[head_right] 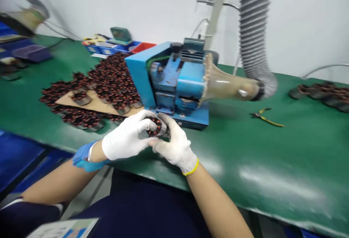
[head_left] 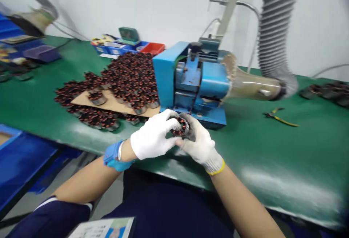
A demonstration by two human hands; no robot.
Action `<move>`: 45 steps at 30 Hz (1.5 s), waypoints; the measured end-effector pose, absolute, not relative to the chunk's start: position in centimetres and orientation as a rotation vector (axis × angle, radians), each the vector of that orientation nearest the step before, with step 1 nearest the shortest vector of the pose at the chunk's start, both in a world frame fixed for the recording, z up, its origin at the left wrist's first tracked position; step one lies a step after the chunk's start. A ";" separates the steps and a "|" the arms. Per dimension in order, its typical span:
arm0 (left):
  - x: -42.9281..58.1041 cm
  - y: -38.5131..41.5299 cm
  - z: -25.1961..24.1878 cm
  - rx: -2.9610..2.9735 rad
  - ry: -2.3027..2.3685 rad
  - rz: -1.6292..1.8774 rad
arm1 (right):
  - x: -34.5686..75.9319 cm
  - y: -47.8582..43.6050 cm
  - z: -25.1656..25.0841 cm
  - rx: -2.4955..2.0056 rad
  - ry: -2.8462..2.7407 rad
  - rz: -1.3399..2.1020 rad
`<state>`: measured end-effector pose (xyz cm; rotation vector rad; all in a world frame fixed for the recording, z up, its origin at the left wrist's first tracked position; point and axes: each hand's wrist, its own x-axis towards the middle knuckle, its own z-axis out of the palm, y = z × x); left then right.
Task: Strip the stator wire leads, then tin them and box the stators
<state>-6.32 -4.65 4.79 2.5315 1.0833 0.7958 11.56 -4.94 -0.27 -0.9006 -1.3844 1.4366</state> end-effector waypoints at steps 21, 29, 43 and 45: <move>1.8 -2.0 3.4 1.992 1.183 0.998 | 14.9 -2.8 -0.7 -1.192 -1.460 0.289; 0.7 -1.8 4.5 1.983 1.190 0.859 | 15.1 -3.1 -0.4 -1.226 -1.439 0.504; 4.0 0.4 5.6 1.503 1.372 1.235 | 13.9 -0.2 1.7 -1.279 -1.224 0.512; 4.2 0.4 5.5 1.516 1.356 1.264 | 13.9 -0.2 1.6 -1.262 -1.212 0.524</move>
